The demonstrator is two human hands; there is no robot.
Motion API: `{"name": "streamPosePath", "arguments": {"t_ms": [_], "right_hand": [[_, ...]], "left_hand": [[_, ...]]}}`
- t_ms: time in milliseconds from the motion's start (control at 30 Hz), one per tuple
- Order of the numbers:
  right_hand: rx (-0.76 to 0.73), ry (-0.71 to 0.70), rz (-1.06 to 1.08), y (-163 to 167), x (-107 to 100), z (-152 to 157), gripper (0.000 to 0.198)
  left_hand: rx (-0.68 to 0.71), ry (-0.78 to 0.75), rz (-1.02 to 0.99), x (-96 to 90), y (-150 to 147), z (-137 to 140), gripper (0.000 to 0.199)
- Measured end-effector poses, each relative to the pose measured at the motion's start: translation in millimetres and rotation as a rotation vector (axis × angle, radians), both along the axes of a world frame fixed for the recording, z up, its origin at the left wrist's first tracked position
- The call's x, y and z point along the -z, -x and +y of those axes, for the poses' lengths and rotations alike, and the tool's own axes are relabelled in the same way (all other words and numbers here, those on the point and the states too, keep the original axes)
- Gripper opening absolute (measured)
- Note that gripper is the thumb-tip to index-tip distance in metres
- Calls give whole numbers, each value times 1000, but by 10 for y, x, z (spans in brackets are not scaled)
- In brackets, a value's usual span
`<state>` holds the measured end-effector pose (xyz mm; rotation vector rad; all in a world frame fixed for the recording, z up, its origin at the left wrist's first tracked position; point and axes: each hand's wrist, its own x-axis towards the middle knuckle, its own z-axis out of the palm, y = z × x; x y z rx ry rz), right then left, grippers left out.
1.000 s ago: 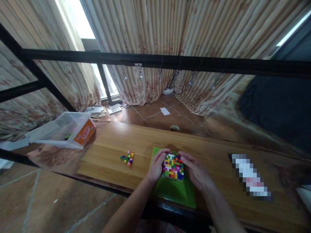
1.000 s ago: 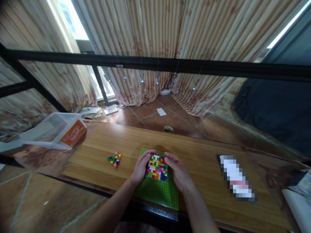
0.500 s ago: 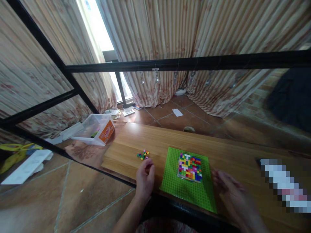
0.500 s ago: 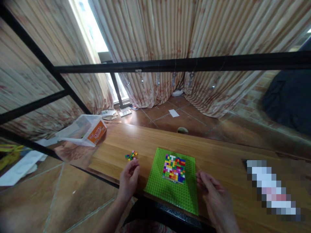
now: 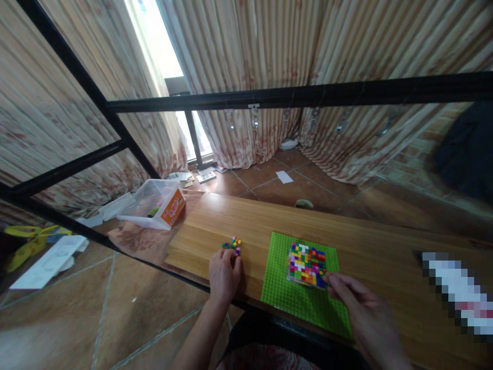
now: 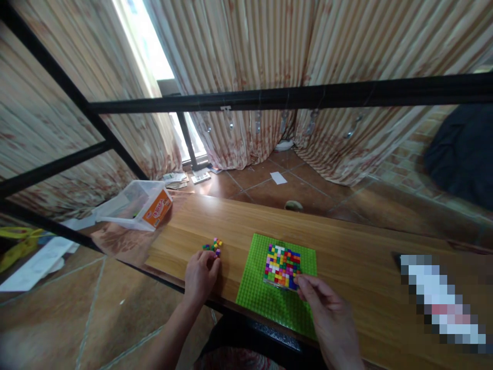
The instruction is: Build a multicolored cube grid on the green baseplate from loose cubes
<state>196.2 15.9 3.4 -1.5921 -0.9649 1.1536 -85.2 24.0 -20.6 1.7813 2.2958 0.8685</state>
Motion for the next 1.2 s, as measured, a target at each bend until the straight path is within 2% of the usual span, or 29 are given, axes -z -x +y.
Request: {"name": "streamPosePath", "arguments": {"t_ms": [100, 200, 333, 400, 467, 700, 900, 1033, 1100, 1200], "right_hand": [[-10, -27, -58, 20, -43, -20, 35], [-83, -83, -94, 141, -131, -73, 33], [-311, -201, -103, 388, -253, -173, 27], [-432, -252, -125, 471, -297, -209, 25], [-495, -291, -128, 497, -325, -227, 25], [-423, -329, -101, 342, -346, -192, 18], [-362, -326, -202, 211, -358, -128, 19], [-244, -397, -319, 62, -291, 96, 21], [-193, -415, -371, -10, -243, 267, 22], [-198, -420, -433, -62, -175, 510, 19]], "left_hand": [[25, -26, -182, -24, 0, -28, 11], [98, -13, -585, -137, -110, -97, 14], [280, 196, -1145, -361, -430, -211, 19], [354, 291, -1323, -441, -591, -255, 19], [406, 335, -1418, -476, -714, -272, 19], [456, 400, -1486, -448, -950, -173, 21], [468, 366, -1394, -588, -1120, -76, 21], [385, 236, -1293, -594, -1084, 58, 24], [294, 135, -1242, -519, -1026, 163, 25], [196, 33, -1194, -345, -948, 342, 26]]}}
